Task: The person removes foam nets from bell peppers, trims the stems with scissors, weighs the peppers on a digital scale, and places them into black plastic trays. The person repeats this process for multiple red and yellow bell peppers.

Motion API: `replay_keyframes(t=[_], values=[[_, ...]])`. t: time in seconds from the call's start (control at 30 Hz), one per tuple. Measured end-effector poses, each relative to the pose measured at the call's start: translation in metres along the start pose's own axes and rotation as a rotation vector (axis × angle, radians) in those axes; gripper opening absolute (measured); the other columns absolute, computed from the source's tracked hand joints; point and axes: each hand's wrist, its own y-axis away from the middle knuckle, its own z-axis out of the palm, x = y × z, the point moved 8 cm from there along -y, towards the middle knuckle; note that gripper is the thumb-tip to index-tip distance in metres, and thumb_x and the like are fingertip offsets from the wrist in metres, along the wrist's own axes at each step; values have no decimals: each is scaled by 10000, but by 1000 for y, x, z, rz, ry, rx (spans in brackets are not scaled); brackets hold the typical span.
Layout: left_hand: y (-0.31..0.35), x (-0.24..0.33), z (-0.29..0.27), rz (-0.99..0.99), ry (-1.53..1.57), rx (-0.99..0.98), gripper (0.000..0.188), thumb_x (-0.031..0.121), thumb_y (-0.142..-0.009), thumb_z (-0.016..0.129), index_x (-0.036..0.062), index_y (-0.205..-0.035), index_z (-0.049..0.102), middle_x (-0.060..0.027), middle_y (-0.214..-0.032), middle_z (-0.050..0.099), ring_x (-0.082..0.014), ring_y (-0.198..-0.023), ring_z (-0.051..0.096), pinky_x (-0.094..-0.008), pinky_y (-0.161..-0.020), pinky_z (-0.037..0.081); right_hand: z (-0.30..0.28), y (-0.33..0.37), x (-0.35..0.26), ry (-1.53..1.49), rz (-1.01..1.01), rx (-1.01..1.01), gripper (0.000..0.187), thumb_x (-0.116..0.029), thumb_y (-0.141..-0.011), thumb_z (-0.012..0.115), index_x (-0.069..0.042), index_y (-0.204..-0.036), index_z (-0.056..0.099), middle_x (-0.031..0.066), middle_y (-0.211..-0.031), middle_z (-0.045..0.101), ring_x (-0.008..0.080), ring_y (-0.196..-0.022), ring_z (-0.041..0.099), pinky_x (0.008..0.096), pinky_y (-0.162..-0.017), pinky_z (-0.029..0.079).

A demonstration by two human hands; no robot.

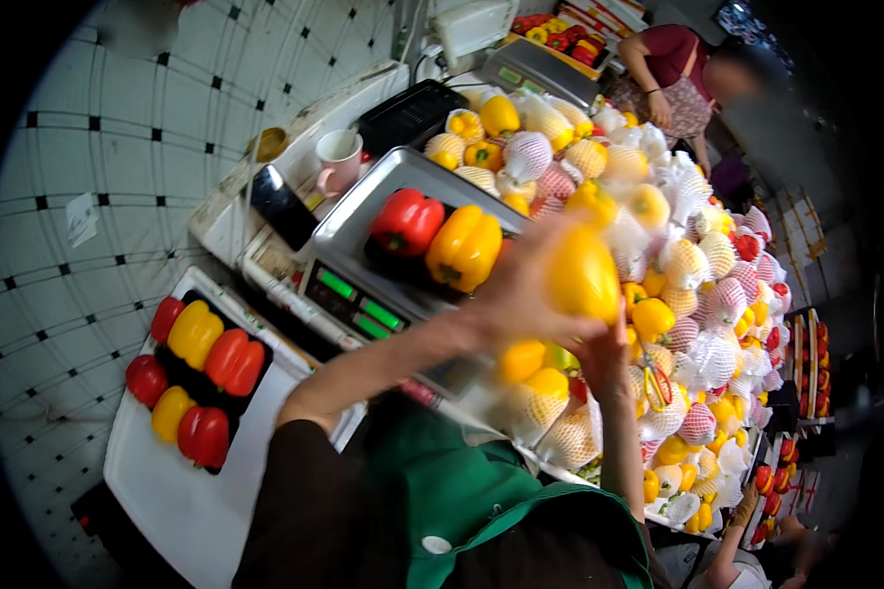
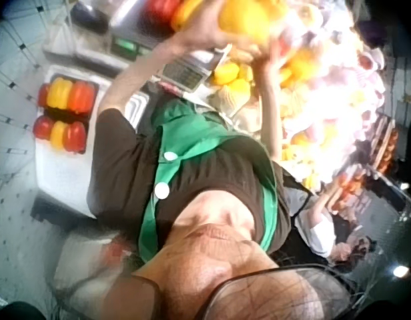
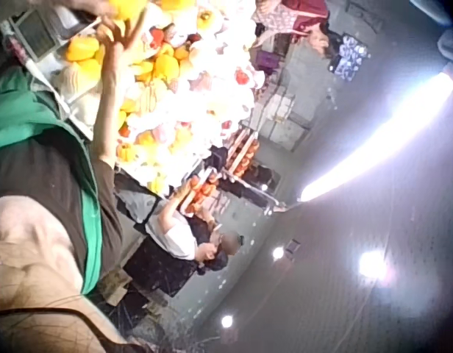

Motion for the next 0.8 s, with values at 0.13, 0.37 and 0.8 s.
replay_keyframes(t=[0.13,0.37,0.8], values=[[32,20,89,133,-288,-62,1027,341,-583,828,174,-1439,287,-257,-1378,249,-457,-1307,256,-557,-1047,269,-72,32,34,-63,-82,-170,893,-612,-763,634,-101,-1419,308,97,-1396,424,278,-1271,427,444,-1065,351],[73,43,116,134,-68,-25,688,220,-696,762,118,-1312,473,-194,-1350,375,-409,-1335,271,-512,-1044,299,-128,71,76,-139,147,-4,794,-606,-825,568,-122,-1410,339,102,-1390,428,280,-1283,410,470,-1058,339],[133,-31,80,-464,166,-218,394,92,-966,448,10,-1347,391,-88,-822,649,-153,-722,621,-287,-685,493,-103,14,-20,571,-365,108,938,-386,-724,752,-90,-1463,257,166,-1375,414,261,-1214,472,362,-1010,382]])
